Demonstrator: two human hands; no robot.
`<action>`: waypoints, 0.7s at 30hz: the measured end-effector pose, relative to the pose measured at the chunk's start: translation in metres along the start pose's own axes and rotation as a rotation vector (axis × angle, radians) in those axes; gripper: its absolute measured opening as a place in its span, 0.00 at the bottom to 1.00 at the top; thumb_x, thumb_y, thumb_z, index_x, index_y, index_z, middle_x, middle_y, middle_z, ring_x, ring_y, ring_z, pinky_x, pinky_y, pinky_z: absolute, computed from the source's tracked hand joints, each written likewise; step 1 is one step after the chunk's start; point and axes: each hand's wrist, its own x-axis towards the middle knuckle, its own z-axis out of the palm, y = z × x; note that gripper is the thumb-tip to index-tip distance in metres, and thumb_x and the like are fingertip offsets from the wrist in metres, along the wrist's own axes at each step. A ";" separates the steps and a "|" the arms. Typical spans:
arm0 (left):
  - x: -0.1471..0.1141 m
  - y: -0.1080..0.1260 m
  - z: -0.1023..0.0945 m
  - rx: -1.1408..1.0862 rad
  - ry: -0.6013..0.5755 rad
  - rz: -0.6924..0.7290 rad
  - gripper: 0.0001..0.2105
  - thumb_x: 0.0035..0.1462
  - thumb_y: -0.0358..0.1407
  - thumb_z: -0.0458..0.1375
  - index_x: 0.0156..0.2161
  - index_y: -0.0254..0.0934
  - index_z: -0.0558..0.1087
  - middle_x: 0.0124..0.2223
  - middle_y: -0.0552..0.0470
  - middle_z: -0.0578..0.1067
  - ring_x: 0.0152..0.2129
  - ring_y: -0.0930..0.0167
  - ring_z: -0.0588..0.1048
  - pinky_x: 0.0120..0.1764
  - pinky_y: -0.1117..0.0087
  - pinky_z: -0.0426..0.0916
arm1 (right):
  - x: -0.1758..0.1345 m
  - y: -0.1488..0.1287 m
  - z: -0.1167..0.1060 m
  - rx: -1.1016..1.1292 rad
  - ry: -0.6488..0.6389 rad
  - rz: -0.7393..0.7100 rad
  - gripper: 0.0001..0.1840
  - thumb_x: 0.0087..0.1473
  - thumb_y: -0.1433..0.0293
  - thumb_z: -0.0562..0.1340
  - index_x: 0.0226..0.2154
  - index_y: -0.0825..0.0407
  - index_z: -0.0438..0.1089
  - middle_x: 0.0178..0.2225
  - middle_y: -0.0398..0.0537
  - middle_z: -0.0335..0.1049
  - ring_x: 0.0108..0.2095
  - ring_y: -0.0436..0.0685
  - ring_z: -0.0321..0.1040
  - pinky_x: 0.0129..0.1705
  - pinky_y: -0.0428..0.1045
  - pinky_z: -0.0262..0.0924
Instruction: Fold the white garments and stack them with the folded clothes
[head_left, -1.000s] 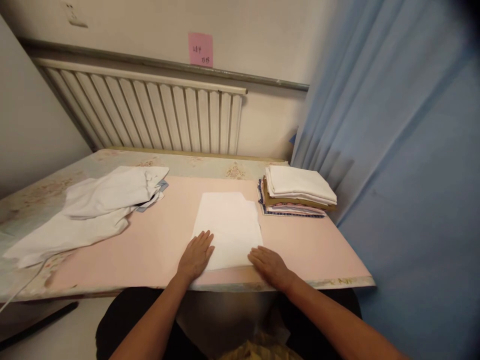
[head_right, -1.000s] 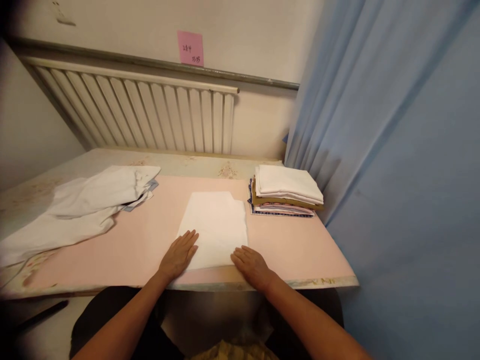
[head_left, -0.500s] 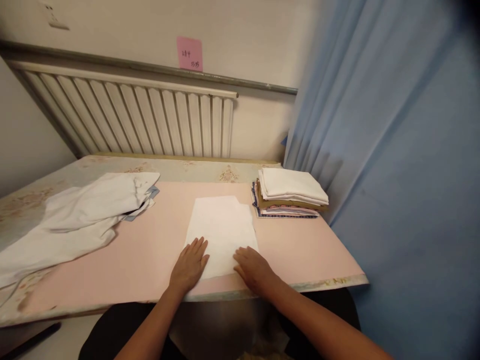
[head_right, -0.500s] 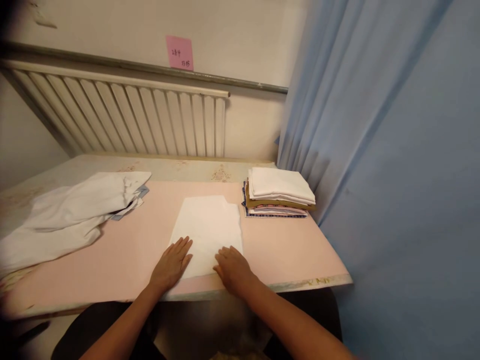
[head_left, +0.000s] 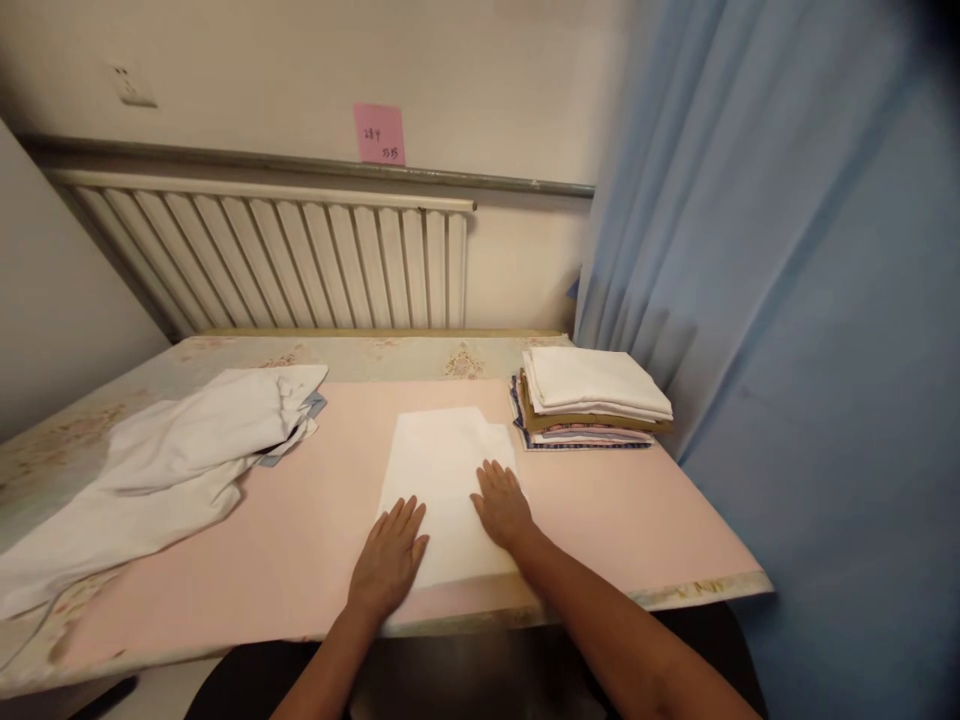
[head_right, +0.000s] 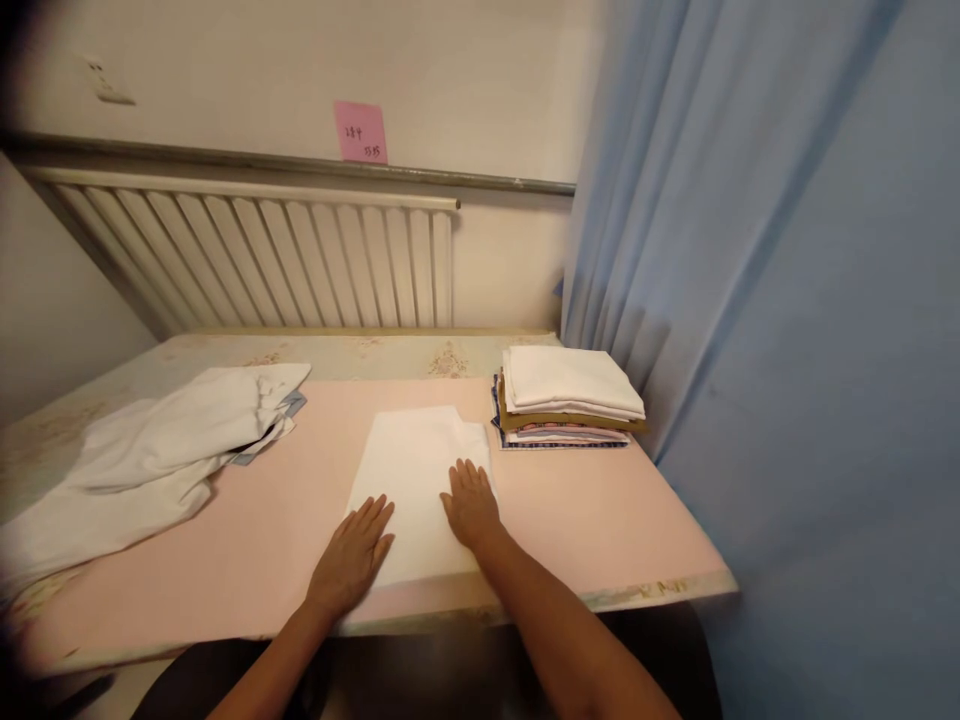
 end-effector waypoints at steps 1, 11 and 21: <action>0.000 0.000 0.000 0.002 -0.007 -0.006 0.24 0.64 0.44 0.43 0.62 0.40 0.60 0.64 0.49 0.61 0.62 0.63 0.57 0.60 0.57 0.56 | 0.000 0.003 0.001 -0.007 0.011 0.015 0.25 0.63 0.64 0.53 0.58 0.58 0.59 0.61 0.60 0.56 0.64 0.64 0.47 0.63 0.63 0.42; 0.029 0.002 0.002 0.017 -0.213 -0.124 0.26 0.64 0.44 0.43 0.63 0.36 0.59 0.66 0.46 0.56 0.63 0.62 0.54 0.61 0.55 0.53 | 0.002 -0.010 -0.012 0.072 0.035 -0.218 0.22 0.61 0.70 0.53 0.58 0.56 0.60 0.63 0.55 0.55 0.65 0.59 0.44 0.66 0.59 0.42; 0.096 -0.007 0.027 0.062 -0.196 -0.186 0.28 0.65 0.46 0.40 0.64 0.33 0.56 0.67 0.45 0.55 0.64 0.61 0.51 0.62 0.54 0.49 | 0.008 -0.008 -0.004 0.111 -0.015 -0.149 0.23 0.60 0.67 0.56 0.57 0.55 0.61 0.61 0.55 0.58 0.63 0.60 0.50 0.64 0.59 0.47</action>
